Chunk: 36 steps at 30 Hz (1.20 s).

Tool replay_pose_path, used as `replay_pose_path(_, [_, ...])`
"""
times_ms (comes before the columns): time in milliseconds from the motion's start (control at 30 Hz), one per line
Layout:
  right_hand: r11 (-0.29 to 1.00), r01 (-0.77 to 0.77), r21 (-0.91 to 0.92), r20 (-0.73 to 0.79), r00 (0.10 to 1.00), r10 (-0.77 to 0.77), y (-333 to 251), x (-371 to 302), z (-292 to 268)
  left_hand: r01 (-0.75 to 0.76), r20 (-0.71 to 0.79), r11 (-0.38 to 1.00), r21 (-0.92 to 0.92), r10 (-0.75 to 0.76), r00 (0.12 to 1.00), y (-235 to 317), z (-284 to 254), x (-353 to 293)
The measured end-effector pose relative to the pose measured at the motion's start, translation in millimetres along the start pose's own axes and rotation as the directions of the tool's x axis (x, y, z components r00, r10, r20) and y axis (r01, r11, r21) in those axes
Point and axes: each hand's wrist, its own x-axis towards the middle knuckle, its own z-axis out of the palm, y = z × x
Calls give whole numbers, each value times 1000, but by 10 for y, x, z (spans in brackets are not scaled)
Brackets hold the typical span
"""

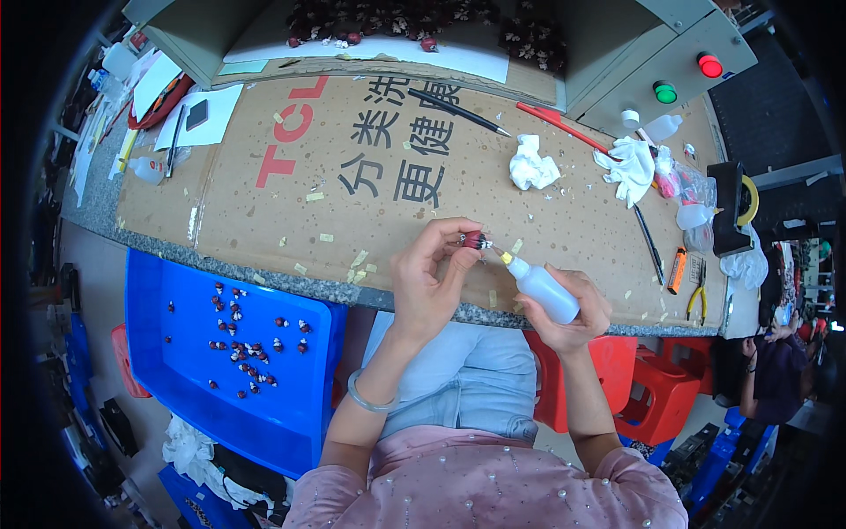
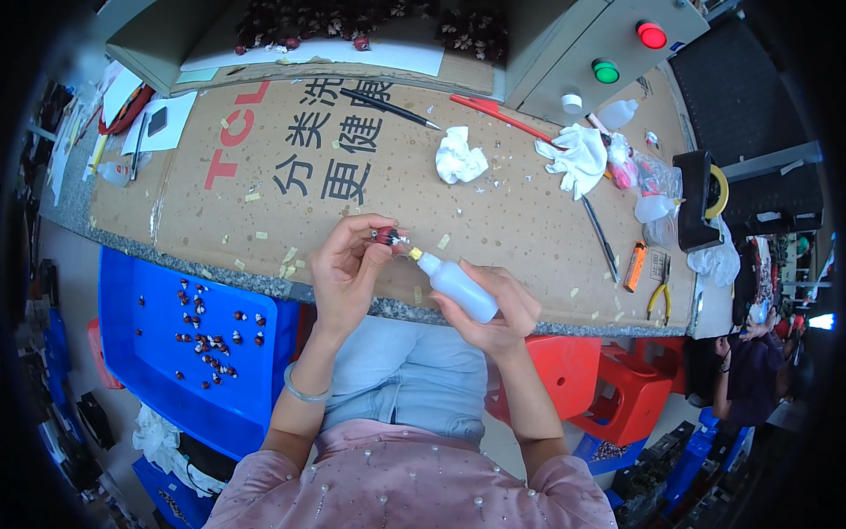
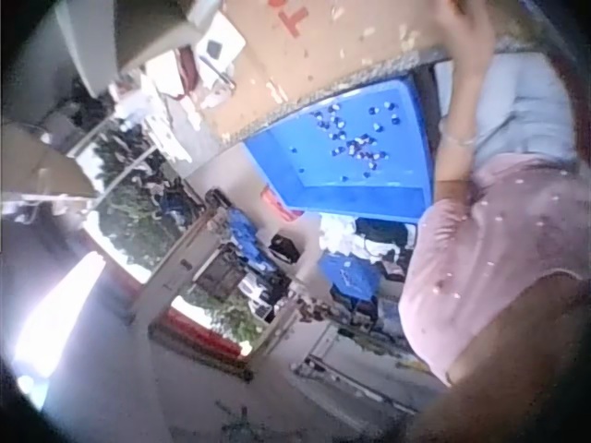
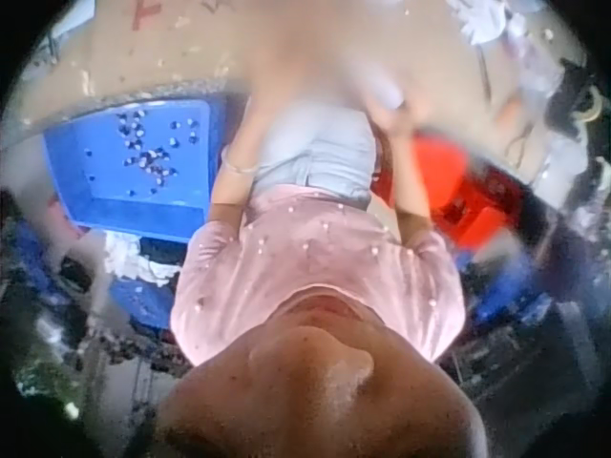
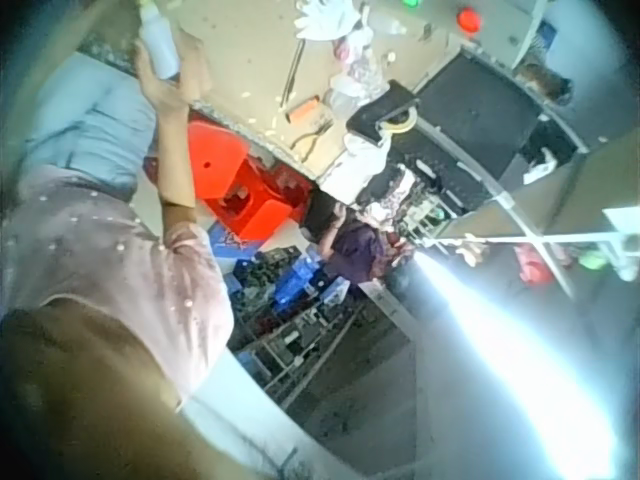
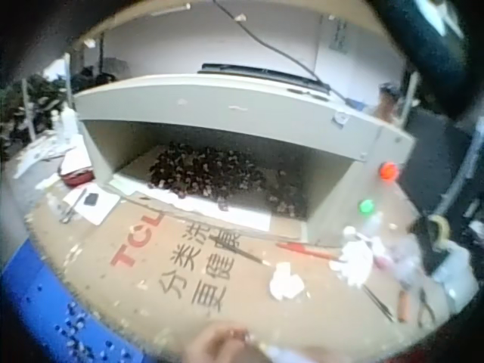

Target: The person retrieves figurine parts from a machine, applies glue to the components using a squeeze bottle, and connects the figurine pieces together by hand.

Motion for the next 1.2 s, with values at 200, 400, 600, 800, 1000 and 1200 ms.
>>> replay_pose_path(200, [1000,0,-18,11,1000,0,0,-13,-10,0,2,1000,-8,0,1000,5,9,1])
replay_pose_path(400, [1000,-1,-19,-8,1000,1,-8,-17,-6,-9,21,1000,-22,10,1000,22,0,6])
replay_pose_path(600, [999,12,-30,4,1000,-12,-6,-14,-10,-48,42,998,-34,50,998,27,-2,13])
replay_pose_path(800, [999,19,-41,39,999,-17,-6,-17,-21,-44,40,998,-38,46,998,20,-3,17])
replay_pose_path(1000, [1000,4,-10,5,1000,-4,-26,-10,-33,-19,27,998,-66,21,999,65,6,4])
replay_pose_path(1200, [820,-465,333,-108,845,524,42,14,-123,-142,27,990,17,142,990,6,-37,-16])
